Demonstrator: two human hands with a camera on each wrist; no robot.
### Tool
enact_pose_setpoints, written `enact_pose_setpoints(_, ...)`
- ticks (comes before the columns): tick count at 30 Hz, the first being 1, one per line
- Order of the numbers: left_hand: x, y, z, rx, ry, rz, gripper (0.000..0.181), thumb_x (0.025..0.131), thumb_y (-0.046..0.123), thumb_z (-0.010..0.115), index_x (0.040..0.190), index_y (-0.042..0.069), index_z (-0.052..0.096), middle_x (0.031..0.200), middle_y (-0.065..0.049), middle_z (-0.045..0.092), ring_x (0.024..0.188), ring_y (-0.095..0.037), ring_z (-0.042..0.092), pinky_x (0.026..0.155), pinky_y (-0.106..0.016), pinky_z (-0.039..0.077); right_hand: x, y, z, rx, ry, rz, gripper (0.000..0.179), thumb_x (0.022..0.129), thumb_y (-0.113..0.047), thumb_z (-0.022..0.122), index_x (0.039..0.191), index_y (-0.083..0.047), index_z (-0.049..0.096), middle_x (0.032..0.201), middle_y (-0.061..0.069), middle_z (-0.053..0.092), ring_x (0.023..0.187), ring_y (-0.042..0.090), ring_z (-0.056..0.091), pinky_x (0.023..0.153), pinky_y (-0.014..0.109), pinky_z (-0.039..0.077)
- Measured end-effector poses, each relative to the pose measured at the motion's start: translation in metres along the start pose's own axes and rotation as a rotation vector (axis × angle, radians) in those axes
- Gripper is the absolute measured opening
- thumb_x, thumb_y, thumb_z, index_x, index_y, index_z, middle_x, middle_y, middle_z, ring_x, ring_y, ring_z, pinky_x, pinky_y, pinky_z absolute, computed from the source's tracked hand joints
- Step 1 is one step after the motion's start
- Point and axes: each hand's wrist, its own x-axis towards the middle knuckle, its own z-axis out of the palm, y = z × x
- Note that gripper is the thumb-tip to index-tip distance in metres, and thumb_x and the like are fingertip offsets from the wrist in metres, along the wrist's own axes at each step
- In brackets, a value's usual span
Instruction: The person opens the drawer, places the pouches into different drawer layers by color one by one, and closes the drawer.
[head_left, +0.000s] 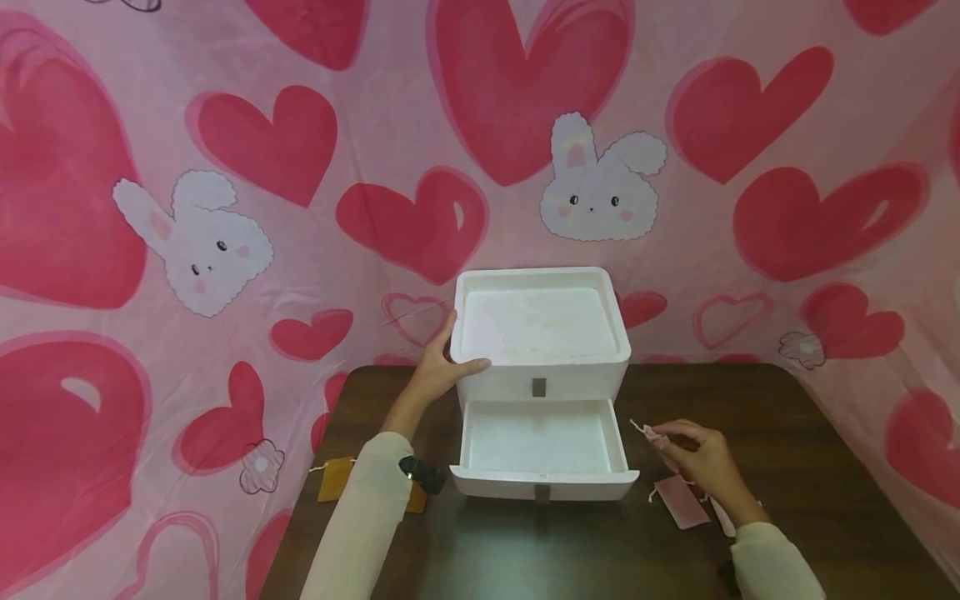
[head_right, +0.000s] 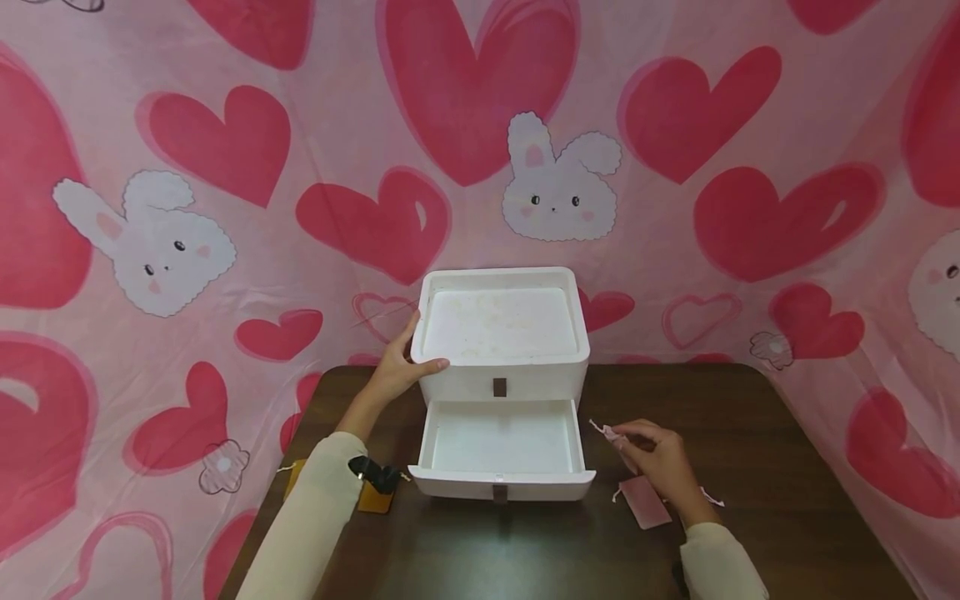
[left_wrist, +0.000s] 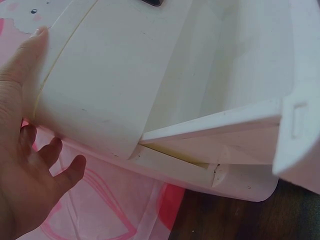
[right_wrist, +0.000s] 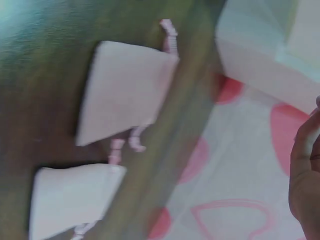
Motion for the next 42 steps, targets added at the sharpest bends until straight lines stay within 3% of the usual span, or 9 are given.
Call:
enact_pose_setpoints(4, -0.001, -0.001, 0.0, -0.022, 0.014, 0.013, 0.108, 0.084, 0.016, 0.083, 0.165, 0.023, 0.013, 0.159, -0.013, 0.041, 0.129, -0.034, 0.051, 0.113, -0.052, 0.047, 0.01, -0.019, 0.0, 0.003, 0.012, -0.016, 0.021, 0.078, 0.019, 0.074, 0.095, 0.007, 0.075, 0.096, -0.023, 0.07, 0.089, -0.013, 0.063, 0.076, 0.005, 0.052)
enact_pose_setpoints(6, 0.002, -0.008, 0.001, -0.037, 0.025, 0.026, 0.108, 0.083, 0.018, 0.084, 0.165, 0.027, 0.015, 0.158, -0.011, 0.042, 0.128, -0.033, 0.052, 0.113, -0.052, 0.047, 0.014, -0.027, 0.0, -0.002, 0.01, -0.014, 0.021, 0.078, 0.018, 0.075, 0.096, 0.007, 0.076, 0.096, -0.022, 0.07, 0.09, -0.013, 0.063, 0.078, 0.005, 0.051)
enact_pose_setpoints(13, 0.001, -0.008, 0.0, -0.034, 0.019, 0.036, 0.108, 0.083, 0.019, 0.084, 0.165, 0.026, 0.014, 0.159, -0.011, 0.042, 0.128, -0.032, 0.052, 0.113, -0.052, 0.047, 0.026, -0.046, 0.003, 0.006, -0.038, 0.004, 0.022, 0.081, 0.01, 0.077, 0.1, 0.001, 0.078, 0.098, -0.018, 0.072, 0.094, -0.011, 0.064, 0.085, 0.007, 0.052)
enact_pose_setpoints(19, 0.001, -0.009, 0.001, -0.023, 0.028, 0.031, 0.109, 0.082, 0.022, 0.086, 0.165, 0.026, 0.015, 0.159, -0.01, 0.042, 0.129, -0.032, 0.052, 0.113, -0.052, 0.048, 0.034, -0.056, 0.013, 0.06, -0.074, -0.024, 0.022, 0.081, 0.012, 0.076, 0.101, 0.004, 0.076, 0.099, -0.014, 0.072, 0.092, -0.009, 0.065, 0.071, 0.012, 0.056)
enact_pose_setpoints(26, 0.002, -0.009, 0.002, -0.03, 0.027, 0.032, 0.11, 0.082, 0.022, 0.086, 0.165, 0.027, 0.015, 0.158, -0.01, 0.042, 0.129, -0.032, 0.052, 0.113, -0.051, 0.048, 0.039, -0.066, 0.033, 0.041, -0.11, -0.013, 0.021, 0.081, 0.011, 0.077, 0.099, 0.002, 0.078, 0.092, 0.011, 0.072, 0.072, -0.002, 0.06, 0.048, 0.019, 0.051)
enact_pose_setpoints(33, 0.002, -0.008, 0.003, -0.037, 0.029, 0.044, 0.109, 0.082, 0.02, 0.086, 0.165, 0.026, 0.015, 0.157, -0.01, 0.044, 0.128, -0.031, 0.053, 0.113, -0.05, 0.048, 0.041, -0.068, 0.05, -0.046, -0.105, -0.035, 0.022, 0.077, 0.007, 0.082, 0.096, -0.006, 0.08, 0.089, 0.01, 0.076, 0.081, -0.004, 0.061, 0.066, 0.015, 0.054)
enact_pose_setpoints(42, 0.002, -0.009, 0.002, -0.069, 0.027, 0.032, 0.11, 0.082, 0.012, 0.084, 0.165, 0.024, 0.013, 0.159, -0.012, 0.042, 0.129, -0.031, 0.051, 0.115, -0.05, 0.046, 0.039, -0.061, 0.064, -0.032, -0.135, 0.015, 0.02, 0.078, 0.002, 0.083, 0.096, -0.008, 0.08, 0.086, 0.009, 0.075, 0.067, 0.001, 0.054, 0.055, 0.02, 0.05)
